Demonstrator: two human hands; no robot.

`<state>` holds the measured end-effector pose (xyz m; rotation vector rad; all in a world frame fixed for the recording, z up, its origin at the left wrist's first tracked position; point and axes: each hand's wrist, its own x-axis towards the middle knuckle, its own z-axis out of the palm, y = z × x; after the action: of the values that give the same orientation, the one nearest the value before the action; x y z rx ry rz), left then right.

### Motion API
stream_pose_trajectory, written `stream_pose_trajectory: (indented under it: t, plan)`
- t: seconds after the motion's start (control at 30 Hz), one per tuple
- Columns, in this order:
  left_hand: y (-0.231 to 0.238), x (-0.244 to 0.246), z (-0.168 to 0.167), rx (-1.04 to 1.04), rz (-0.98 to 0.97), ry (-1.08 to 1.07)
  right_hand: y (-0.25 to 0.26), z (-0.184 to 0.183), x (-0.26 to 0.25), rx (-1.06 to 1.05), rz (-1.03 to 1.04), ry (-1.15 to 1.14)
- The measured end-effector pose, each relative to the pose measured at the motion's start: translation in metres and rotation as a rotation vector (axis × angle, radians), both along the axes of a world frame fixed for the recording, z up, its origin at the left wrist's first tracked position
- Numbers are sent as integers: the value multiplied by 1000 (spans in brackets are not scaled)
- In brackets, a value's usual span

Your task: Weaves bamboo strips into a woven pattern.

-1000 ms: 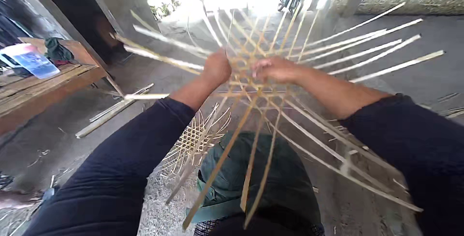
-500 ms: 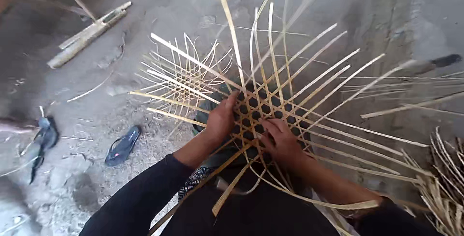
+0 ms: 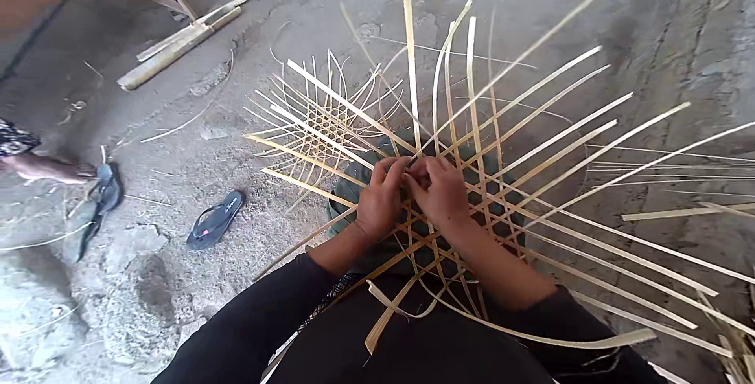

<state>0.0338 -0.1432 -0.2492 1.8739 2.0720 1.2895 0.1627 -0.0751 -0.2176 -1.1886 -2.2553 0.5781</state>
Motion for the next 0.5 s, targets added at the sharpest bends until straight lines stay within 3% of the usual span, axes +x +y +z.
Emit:
stream_pose_trajectory:
  t: [0.2,0.5]
  plan:
    - [5,1,-6,42,-34,-26,0,0,-3,-19,-59,-50]
    - [8,1,-7,76,-72,-3,8,-6,3,-24,-37,53]
